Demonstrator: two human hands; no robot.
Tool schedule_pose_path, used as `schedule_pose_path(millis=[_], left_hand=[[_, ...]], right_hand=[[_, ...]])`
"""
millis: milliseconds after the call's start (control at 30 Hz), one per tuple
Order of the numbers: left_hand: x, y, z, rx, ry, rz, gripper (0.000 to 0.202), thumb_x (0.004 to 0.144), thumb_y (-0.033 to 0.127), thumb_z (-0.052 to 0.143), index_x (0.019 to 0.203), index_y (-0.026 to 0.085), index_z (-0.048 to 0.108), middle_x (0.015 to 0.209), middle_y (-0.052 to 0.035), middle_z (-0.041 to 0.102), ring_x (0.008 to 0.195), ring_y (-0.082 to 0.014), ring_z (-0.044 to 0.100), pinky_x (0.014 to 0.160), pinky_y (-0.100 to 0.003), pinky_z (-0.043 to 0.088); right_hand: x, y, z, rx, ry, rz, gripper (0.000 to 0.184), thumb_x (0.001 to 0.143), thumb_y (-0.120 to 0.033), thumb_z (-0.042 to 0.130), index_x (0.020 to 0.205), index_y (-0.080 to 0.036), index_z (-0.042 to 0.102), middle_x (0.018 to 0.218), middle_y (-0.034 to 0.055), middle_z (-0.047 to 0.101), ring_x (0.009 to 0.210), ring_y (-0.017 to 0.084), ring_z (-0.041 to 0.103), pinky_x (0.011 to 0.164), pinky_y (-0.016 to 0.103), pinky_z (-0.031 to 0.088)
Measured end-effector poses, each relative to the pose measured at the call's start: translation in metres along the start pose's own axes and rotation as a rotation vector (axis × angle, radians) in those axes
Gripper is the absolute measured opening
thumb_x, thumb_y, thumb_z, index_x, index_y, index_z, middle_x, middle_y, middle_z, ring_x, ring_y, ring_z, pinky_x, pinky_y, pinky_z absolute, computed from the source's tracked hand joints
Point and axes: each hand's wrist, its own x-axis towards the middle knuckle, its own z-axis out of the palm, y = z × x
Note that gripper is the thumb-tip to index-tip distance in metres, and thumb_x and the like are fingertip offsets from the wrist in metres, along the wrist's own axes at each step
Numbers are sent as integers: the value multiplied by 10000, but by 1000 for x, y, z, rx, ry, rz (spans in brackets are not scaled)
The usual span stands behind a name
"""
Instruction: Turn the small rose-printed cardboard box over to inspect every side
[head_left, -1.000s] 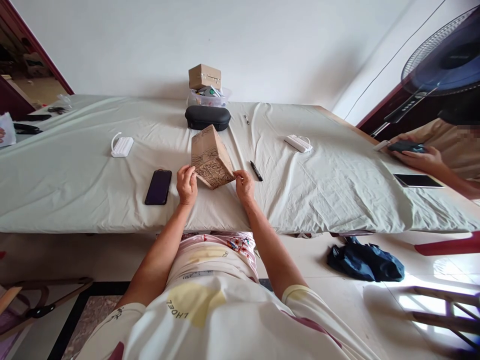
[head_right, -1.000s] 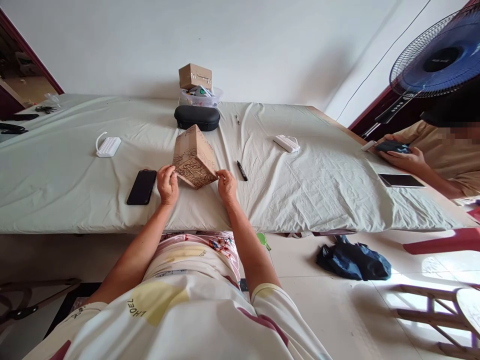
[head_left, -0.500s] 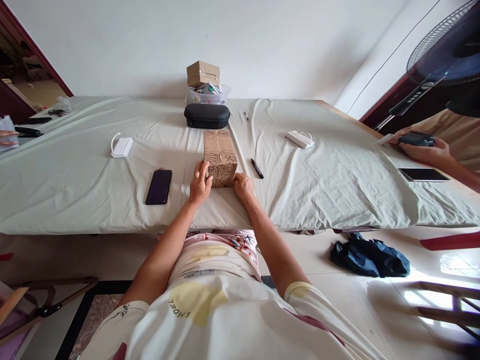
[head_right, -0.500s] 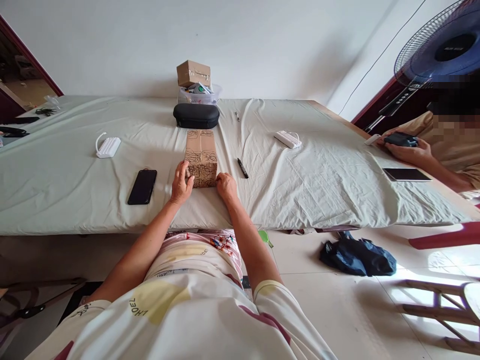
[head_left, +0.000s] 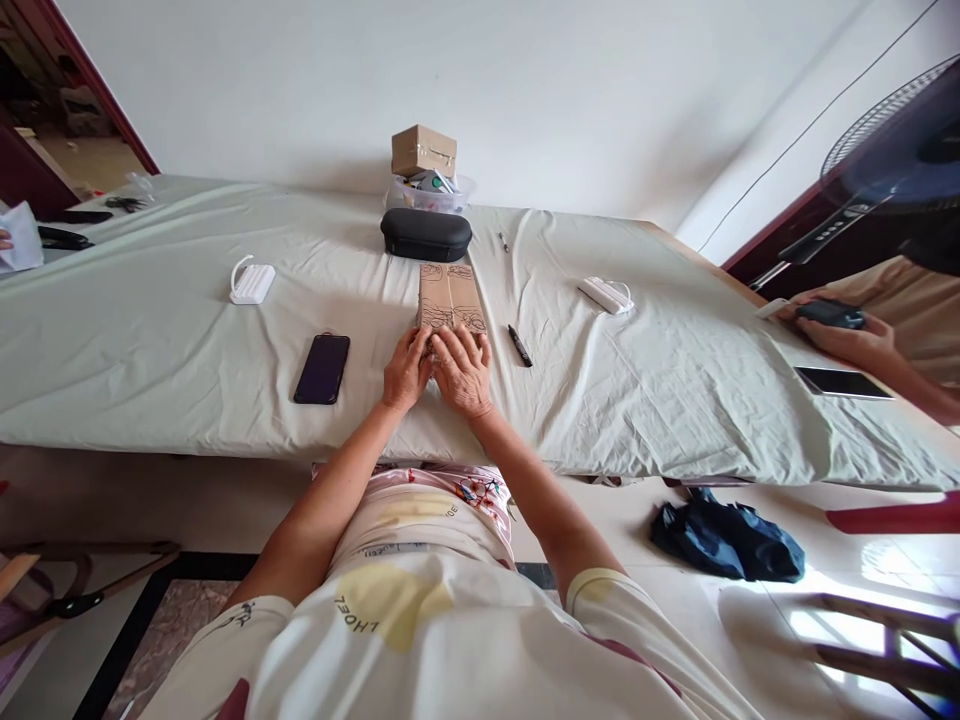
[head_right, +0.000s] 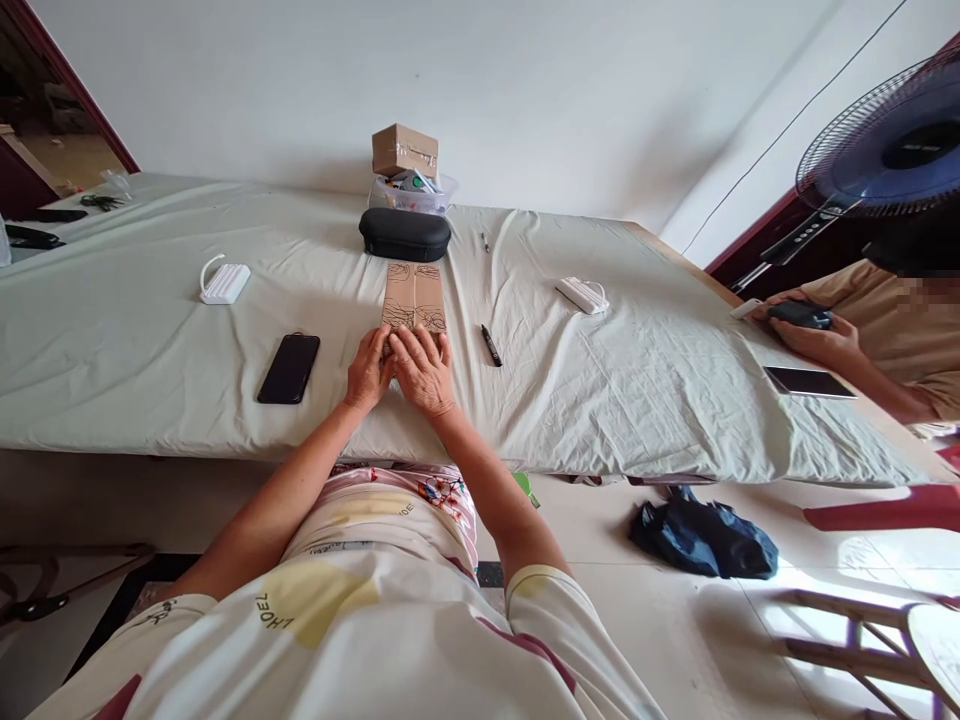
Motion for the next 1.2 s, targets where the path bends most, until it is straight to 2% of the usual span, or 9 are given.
schedule_pose_path(millis=[100,233,467,567,700,900,1033,1100,1200], left_hand=[[0,-1,-1,-27,-13,-21,479,1074,442,412,1500,228,463,1444,-148,544,1349,-260,557,1123,-395,517],[0,0,-2,-22,-43,-39,489,1067,438,413,1515,245,454,1461,-149,536,1356,-277,557,1110,-427,533],[-2,-2,-2,17,-79,-56,494,1067,410,429,1526,229,444,1501,-151,515,1385,-273,536,1124,-407,521],[-5,-4,0,-11,-95,-56,511,1070,398,417,1549,220,413,1530,-162,492,1430,-274,499,1180,-419,471],[-8,-7,1,-34,-110,-50,537,1071,362,399,1590,234,347,1573,-150,463,1466,-267,467,1227,-434,421],[-10,-8,1,-40,-86,3,569,1059,295,425,1610,238,297,1579,-135,473,1461,-239,482,1189,-385,466],[-12,-12,2,-84,-106,-129,681,1038,319,504,1637,207,201,1470,-165,579,1331,-257,609,1082,-397,553],[-13,-15,3,-51,-131,-181,672,1018,339,552,1614,191,277,1403,-175,626,1259,-282,654,1037,-420,574],[-15,-20,6,40,-189,-180,581,991,350,598,1525,176,450,1362,-194,645,1205,-321,673,1021,-453,568]], right_hand=[[3,-7,4,-7,-30,-15,491,1079,-382,397,1547,-272,496,1579,76,516,1544,264,352,1310,523,106],[3,-1,0,47,-26,46,480,1075,-351,400,1535,-271,509,1561,77,534,1535,262,371,1315,535,105],[-4,26,-6,206,115,252,470,1049,-305,382,1488,-246,543,1544,121,508,1522,295,376,1280,574,279],[-6,32,-1,287,154,252,485,1052,-303,337,1496,-223,517,1528,144,494,1506,276,397,1264,547,348],[-6,33,4,307,191,236,493,1046,-285,314,1498,-218,498,1527,141,478,1513,255,387,1268,523,356],[-7,35,7,346,188,236,513,1018,-239,317,1501,-217,487,1535,138,475,1513,260,386,1245,531,394],[-8,37,9,357,171,270,523,1003,-227,345,1510,-227,474,1555,135,460,1518,272,374,1181,532,471],[-8,37,9,366,174,270,527,1003,-224,351,1518,-230,465,1567,138,446,1519,275,370,1147,522,504],[-9,38,9,344,175,272,534,1010,-219,342,1533,-238,452,1572,136,435,1511,264,382,1132,509,516]])
